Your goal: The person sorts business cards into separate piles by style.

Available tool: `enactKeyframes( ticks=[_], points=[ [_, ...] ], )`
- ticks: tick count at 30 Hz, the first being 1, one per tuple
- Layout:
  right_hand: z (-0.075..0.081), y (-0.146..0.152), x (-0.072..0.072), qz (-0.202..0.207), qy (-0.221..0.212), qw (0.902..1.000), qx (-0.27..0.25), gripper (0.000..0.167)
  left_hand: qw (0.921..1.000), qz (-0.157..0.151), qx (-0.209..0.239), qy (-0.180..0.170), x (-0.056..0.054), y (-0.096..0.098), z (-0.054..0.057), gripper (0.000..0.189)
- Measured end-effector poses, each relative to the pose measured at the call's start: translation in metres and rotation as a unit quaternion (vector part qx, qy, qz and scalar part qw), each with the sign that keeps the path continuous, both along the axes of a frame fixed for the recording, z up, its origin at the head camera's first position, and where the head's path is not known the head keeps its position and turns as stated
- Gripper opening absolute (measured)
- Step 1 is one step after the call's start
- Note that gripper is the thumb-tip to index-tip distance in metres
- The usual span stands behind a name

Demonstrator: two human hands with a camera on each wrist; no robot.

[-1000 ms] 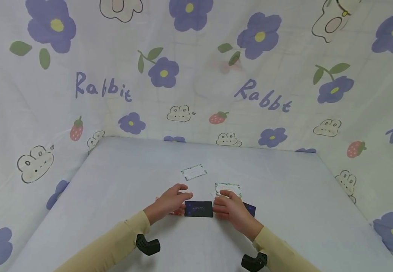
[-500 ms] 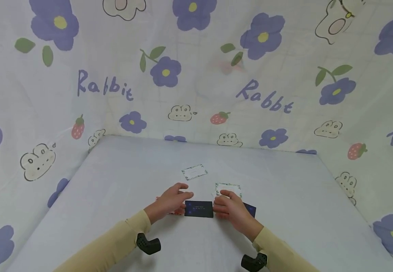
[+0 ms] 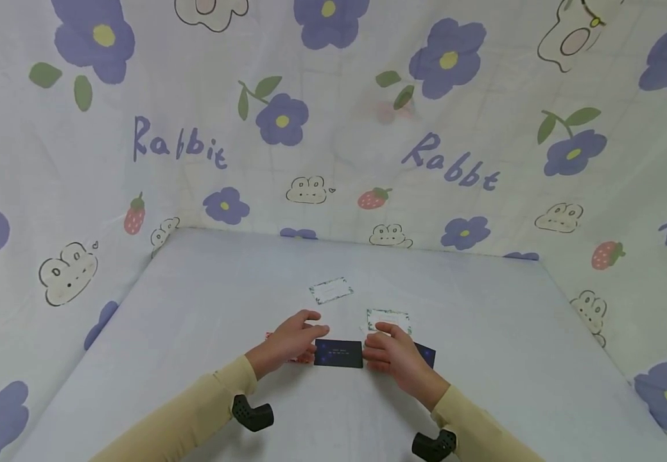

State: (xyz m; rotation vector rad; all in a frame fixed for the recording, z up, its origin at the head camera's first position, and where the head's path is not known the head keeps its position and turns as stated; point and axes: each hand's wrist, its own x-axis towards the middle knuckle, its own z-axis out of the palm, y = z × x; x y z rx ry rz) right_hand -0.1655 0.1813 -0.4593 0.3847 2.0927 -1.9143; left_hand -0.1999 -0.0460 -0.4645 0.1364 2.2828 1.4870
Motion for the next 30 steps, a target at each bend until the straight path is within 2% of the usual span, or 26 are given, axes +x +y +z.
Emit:
enactKeyframes(
  ticks=[8,18,30],
  points=[
    [0.0,0.003,0.001,-0.006,0.003,1.0,0.001,0.054,1.0,0.0,-0.002,0.001,-0.001,-0.001,0.002,0.058],
    [0.003,0.015,0.002,-0.002,0.014,0.9999,0.008,0.052,0.9997,0.008,0.012,0.02,-0.009,-0.005,0.002,0.049],
    [0.006,0.033,0.006,-0.007,0.011,0.9998,0.014,0.047,0.9995,-0.003,0.028,0.015,-0.008,0.009,0.005,0.046]
  ],
)
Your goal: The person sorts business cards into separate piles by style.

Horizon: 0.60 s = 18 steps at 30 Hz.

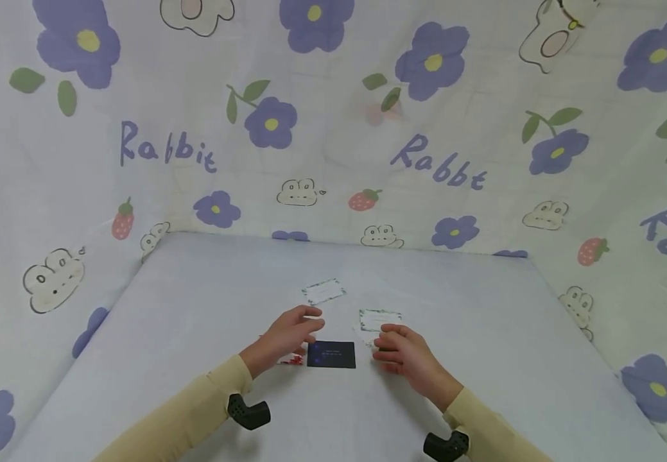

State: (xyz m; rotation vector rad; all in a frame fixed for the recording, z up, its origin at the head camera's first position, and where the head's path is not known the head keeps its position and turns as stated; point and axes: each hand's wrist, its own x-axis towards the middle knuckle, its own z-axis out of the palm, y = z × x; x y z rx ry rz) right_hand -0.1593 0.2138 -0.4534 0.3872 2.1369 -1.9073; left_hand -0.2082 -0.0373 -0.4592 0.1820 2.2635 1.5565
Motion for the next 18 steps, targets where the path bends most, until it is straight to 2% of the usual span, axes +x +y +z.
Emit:
enactKeyframes(
  ticks=[6,13,18],
  points=[
    [0.002,0.022,0.005,-0.009,0.006,0.9999,0.0,0.05,0.9993,-0.034,0.019,0.003,-0.004,0.025,-0.004,0.05],
    [0.004,0.053,0.014,-0.034,0.007,0.9992,0.018,0.052,0.998,-0.056,0.028,-0.007,-0.011,0.075,-0.011,0.05],
    [0.005,0.073,0.019,-0.066,-0.007,0.9968,0.045,0.054,0.9971,-0.068,0.03,-0.015,-0.013,0.105,-0.014,0.051]
  ],
)
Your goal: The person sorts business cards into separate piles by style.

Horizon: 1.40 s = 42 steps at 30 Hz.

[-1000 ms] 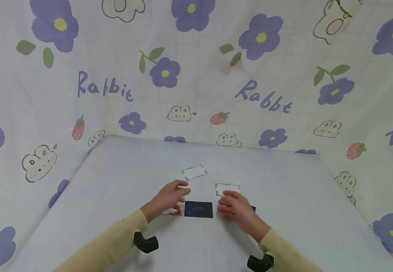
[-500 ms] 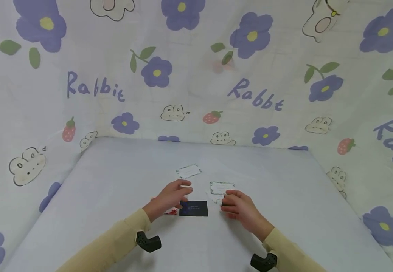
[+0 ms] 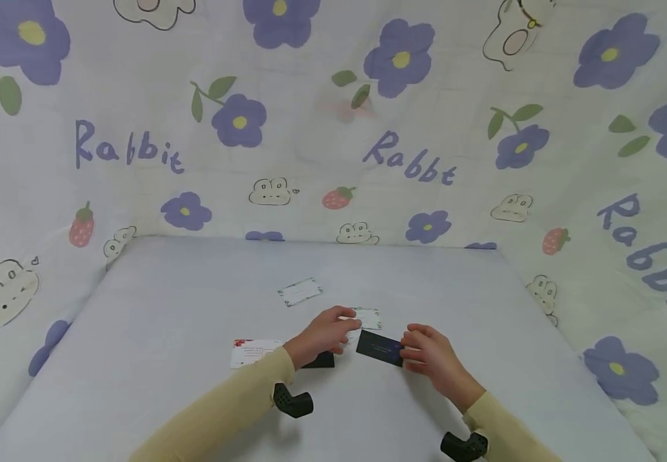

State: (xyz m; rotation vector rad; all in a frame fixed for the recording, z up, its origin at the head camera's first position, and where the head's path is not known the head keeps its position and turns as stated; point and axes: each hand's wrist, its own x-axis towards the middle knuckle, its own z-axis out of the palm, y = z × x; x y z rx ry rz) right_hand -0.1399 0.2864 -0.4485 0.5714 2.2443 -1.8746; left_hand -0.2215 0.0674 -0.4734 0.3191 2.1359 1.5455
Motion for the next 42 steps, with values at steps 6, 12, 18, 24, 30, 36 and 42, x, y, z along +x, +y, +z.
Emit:
enactKeyframes(
  ticks=[6,12,18,24,30,36,42],
  points=[
    [-0.003,0.01,0.003,-0.021,-0.014,0.9997,-0.005,0.055,0.9999,-0.005,0.004,-0.008,-0.001,0.016,-0.006,0.052],
    [-0.004,0.014,0.005,-0.022,-0.011,0.9996,-0.012,0.056,0.9999,-0.003,0.009,-0.009,-0.003,0.027,-0.008,0.053],
    [-0.005,0.012,0.002,-0.016,-0.009,0.9996,-0.022,0.058,0.9999,-0.005,0.01,-0.01,-0.002,0.028,-0.007,0.054],
    [-0.007,0.011,0.002,-0.014,-0.004,0.9996,-0.023,0.057,1.0,-0.001,0.0,-0.007,-0.001,0.03,-0.006,0.052],
    [-0.008,0.011,0.001,-0.018,-0.007,0.9992,-0.034,0.057,0.9999,0.005,-0.008,-0.006,0.001,0.03,-0.004,0.05],
    [-0.007,0.011,-0.001,-0.026,-0.015,0.998,-0.055,0.058,0.9999,0.005,-0.011,-0.006,0.005,0.028,-0.001,0.05],
    [-0.008,0.013,0.0,-0.022,-0.015,0.9971,-0.072,0.058,0.9999,0.005,-0.006,-0.009,0.007,0.026,0.001,0.049]
  ],
)
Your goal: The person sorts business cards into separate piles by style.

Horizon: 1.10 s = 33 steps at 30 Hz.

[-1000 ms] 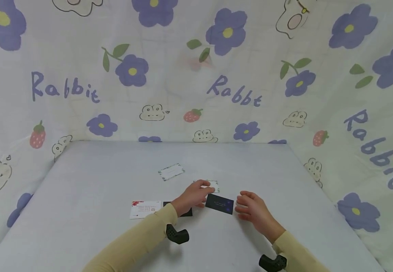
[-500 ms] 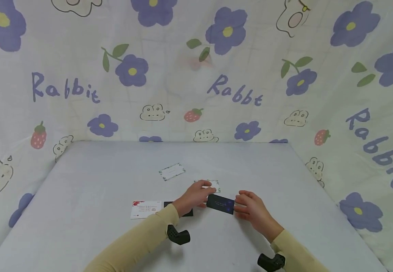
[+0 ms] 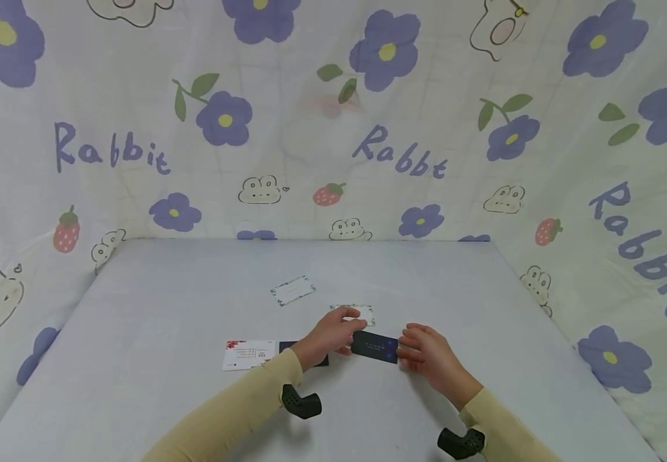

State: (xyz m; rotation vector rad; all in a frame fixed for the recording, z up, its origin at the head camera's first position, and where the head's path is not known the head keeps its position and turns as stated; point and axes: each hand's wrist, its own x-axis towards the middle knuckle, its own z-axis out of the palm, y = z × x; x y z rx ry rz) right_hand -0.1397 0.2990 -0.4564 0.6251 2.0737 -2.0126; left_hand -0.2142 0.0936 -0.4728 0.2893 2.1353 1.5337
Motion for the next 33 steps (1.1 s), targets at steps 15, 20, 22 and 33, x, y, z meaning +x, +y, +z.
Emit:
enactKeyframes(
  ticks=[15,20,22,33],
  points=[
    [0.001,-0.018,-0.006,0.018,-0.009,0.9981,-0.058,0.065,0.999,0.028,0.032,-0.016,0.001,-0.034,0.007,0.051],
    [0.0,-0.029,-0.01,0.038,-0.005,0.9969,-0.069,0.065,0.9973,0.045,0.053,-0.024,0.002,-0.052,0.007,0.052],
    [0.0,-0.035,-0.013,0.047,-0.004,0.9965,-0.069,0.064,0.9962,0.053,0.062,-0.029,0.003,-0.06,0.007,0.054],
    [0.005,-0.078,-0.029,0.086,-0.006,0.9953,-0.043,0.063,0.99,0.079,0.107,-0.045,0.007,-0.114,0.012,0.052]
  ],
)
